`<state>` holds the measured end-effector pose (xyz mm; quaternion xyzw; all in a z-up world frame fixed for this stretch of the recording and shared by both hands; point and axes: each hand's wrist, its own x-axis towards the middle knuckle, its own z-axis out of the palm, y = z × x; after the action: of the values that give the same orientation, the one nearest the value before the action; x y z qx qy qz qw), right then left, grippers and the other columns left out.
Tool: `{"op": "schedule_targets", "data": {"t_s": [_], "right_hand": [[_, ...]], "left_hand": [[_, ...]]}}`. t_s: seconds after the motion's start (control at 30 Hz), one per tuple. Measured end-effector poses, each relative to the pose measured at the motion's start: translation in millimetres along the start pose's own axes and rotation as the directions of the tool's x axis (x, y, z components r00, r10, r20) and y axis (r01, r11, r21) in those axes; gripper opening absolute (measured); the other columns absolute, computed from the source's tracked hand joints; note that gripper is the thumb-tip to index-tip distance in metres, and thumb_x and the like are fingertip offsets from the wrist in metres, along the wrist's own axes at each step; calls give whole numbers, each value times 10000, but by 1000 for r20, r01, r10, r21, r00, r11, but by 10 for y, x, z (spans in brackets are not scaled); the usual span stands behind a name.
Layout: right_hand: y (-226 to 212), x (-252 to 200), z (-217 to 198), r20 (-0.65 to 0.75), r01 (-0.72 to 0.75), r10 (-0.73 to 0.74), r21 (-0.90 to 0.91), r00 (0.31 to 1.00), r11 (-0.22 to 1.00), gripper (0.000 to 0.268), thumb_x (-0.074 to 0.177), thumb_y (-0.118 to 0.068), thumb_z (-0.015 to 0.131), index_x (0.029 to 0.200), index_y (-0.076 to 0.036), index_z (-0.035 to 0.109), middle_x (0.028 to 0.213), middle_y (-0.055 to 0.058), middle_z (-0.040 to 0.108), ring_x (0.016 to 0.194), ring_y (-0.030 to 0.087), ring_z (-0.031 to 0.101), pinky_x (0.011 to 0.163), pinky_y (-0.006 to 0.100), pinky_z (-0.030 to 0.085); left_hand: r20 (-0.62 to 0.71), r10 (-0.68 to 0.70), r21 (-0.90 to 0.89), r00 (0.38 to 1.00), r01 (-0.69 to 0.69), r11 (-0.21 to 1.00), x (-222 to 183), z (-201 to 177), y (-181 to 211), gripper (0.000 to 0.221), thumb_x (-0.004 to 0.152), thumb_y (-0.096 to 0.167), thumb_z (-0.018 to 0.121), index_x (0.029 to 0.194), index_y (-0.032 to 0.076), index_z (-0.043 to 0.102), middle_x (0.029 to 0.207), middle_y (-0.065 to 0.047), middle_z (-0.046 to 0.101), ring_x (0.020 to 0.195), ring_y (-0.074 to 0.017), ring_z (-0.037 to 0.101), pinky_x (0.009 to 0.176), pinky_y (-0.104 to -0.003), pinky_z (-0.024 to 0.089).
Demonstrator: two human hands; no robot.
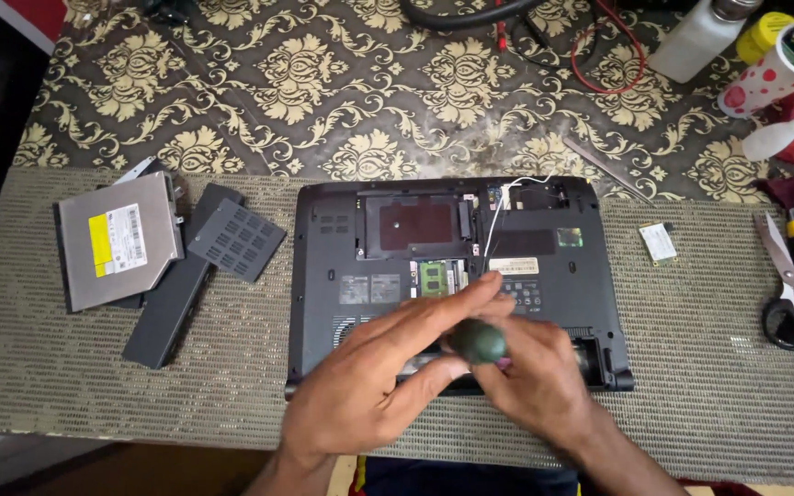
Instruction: Disassembling and working on the internal components of a laptop using a screwdriver on a repair bench.
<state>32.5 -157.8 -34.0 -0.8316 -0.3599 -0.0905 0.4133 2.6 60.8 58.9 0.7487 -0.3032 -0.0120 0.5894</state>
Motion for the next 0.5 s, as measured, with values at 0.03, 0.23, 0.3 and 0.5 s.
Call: {"op": "schedule_targets", "data": {"t_s": [0.03,0.23,0.3,0.5], "right_hand": [[30,-18,2,-3,-6,6,-2,1000,1000,93,903,-108,697,945,-32,664,723,35,707,465,118,606,426,272,558],[-4,76,23,102,-22,-3,236,995,972,274,863,3,672,1136,-1,645,923,71,756,643,160,744,539,222,685],[-3,124,68,-37,3,4,197,999,980,171,853,-113,795,944,-33,674,903,35,640,749,135,607,592,242,581],[-4,101,-85,147,-128,86,310,985,942,327,914,-25,651,1236,-80,642,1217,106,771,938,227,858,750,263,746]], "left_hand": [[6,0,-3,1000,0,1000,15,28,-37,526,1114,150,495,1590,99,277,1563,-152,550,1480,-328,567,1297,-449,440],[-307,48,308,950,52,950,59,216,-390,452,726,252,955,1061,93,697,1045,-40,637,866,-129,666,805,-246,615],[-311,-74,307,947,174,936,92,270,-396,553,671,444,898,1044,129,638,1016,-12,630,837,-139,692,754,-260,638],[-571,-262,171,778,425,889,-364,-201,-419,335,873,155,739,1199,106,679,1085,-54,754,831,-125,745,730,-269,666]]}}
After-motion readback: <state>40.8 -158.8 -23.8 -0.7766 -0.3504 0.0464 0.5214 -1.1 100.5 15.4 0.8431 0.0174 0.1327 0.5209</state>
